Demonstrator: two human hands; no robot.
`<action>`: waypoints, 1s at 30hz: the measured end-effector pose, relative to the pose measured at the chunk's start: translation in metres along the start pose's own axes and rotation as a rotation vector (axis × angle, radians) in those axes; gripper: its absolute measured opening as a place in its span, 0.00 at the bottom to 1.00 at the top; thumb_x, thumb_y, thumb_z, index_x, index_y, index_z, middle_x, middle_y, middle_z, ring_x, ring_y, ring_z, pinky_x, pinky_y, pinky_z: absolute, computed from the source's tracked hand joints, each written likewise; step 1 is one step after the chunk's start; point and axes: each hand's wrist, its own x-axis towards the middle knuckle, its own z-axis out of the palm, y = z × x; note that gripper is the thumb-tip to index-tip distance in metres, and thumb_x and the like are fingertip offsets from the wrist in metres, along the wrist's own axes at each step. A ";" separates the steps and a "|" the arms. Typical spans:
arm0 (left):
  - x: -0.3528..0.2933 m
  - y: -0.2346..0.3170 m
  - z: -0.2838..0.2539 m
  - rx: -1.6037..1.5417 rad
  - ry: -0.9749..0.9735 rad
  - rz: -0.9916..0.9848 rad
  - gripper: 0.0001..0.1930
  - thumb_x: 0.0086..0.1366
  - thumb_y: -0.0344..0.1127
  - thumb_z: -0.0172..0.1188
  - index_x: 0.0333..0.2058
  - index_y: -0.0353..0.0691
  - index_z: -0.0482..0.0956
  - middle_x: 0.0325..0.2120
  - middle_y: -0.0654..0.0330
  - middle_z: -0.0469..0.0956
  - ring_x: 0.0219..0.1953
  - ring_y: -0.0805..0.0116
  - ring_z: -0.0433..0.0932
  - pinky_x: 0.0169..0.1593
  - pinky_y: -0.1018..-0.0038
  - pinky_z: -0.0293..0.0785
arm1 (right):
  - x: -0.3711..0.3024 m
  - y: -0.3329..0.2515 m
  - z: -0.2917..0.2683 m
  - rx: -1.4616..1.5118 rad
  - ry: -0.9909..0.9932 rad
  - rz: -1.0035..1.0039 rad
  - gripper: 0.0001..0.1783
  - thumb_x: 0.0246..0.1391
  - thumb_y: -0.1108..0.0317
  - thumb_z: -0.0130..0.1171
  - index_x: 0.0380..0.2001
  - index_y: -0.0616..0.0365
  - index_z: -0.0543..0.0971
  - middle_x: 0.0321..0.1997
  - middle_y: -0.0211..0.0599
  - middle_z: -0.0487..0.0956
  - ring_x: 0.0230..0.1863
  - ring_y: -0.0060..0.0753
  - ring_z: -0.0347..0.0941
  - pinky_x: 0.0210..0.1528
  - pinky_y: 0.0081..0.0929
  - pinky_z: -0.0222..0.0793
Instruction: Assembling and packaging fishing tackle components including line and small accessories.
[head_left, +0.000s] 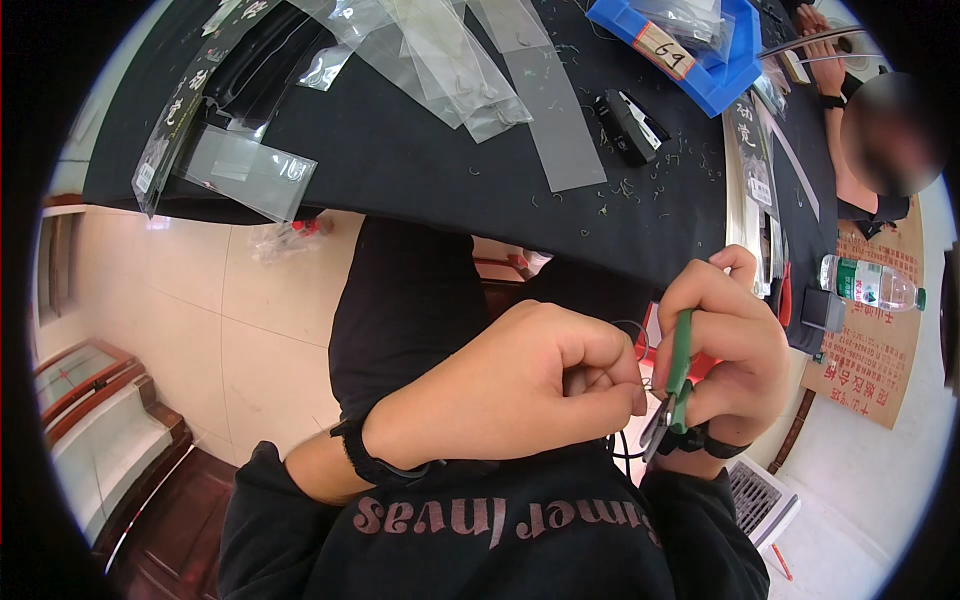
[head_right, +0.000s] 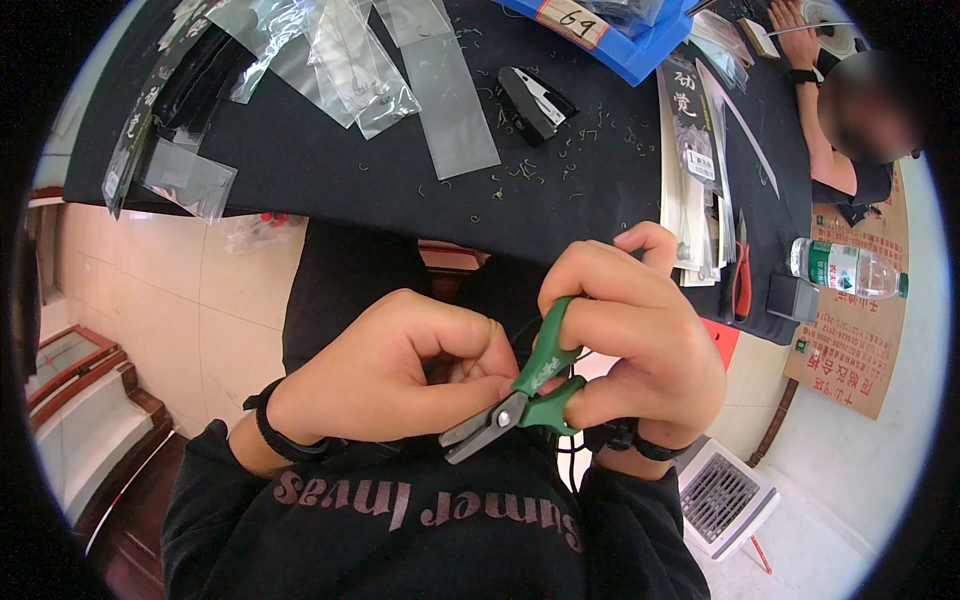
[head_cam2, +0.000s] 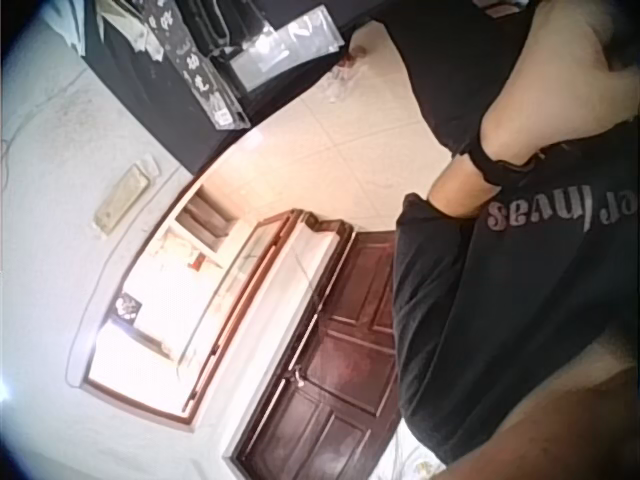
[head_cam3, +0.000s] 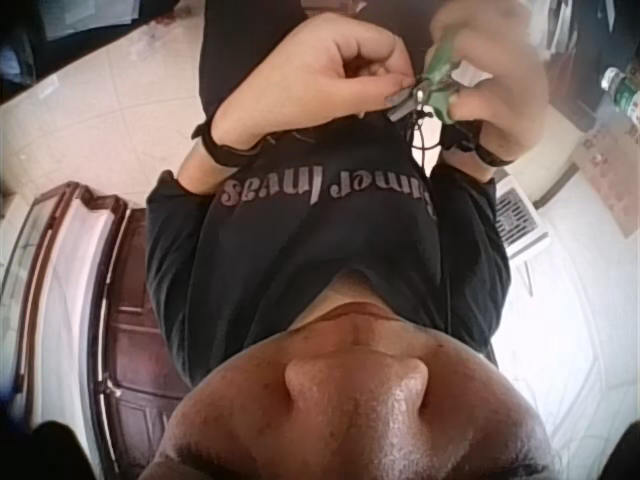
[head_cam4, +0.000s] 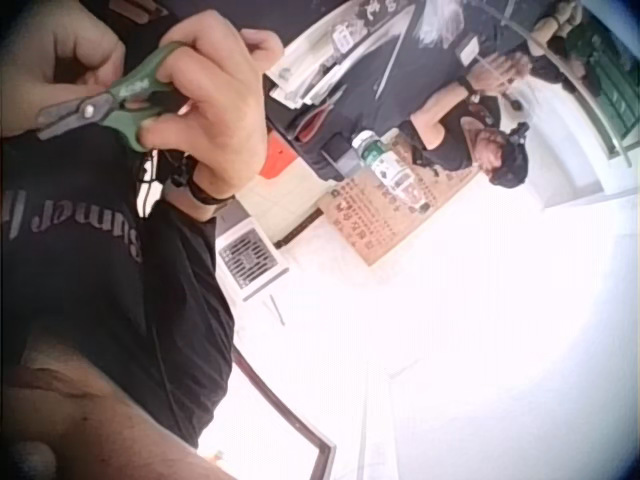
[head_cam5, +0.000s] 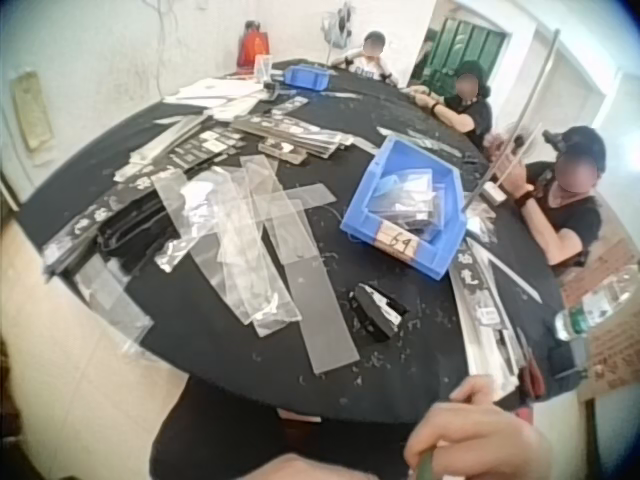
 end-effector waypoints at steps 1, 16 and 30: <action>0.000 0.000 -0.001 0.024 0.000 0.007 0.04 0.62 0.26 0.60 0.29 0.32 0.79 0.17 0.72 0.70 0.20 0.88 0.64 0.24 0.85 0.59 | 0.000 0.000 0.000 0.001 -0.001 0.001 0.18 0.16 0.66 0.67 0.16 0.51 0.70 0.30 0.23 0.71 0.29 0.25 0.65 0.44 0.35 0.44; -0.003 0.008 -0.005 -0.109 0.226 0.002 0.04 0.61 0.24 0.59 0.28 0.31 0.79 0.24 0.63 0.80 0.23 0.87 0.69 0.28 0.87 0.63 | -0.032 0.002 0.013 0.086 0.498 0.281 0.17 0.17 0.64 0.66 0.14 0.55 0.69 0.23 0.32 0.72 0.24 0.29 0.63 0.37 0.27 0.51; 0.004 -0.001 0.000 0.327 0.404 0.328 0.01 0.54 0.21 0.61 0.26 0.30 0.81 0.19 0.65 0.75 0.20 0.84 0.68 0.25 0.84 0.61 | -0.033 -0.013 0.021 -0.104 0.374 0.419 0.20 0.12 0.66 0.66 0.15 0.52 0.67 0.25 0.26 0.68 0.28 0.27 0.63 0.40 0.29 0.45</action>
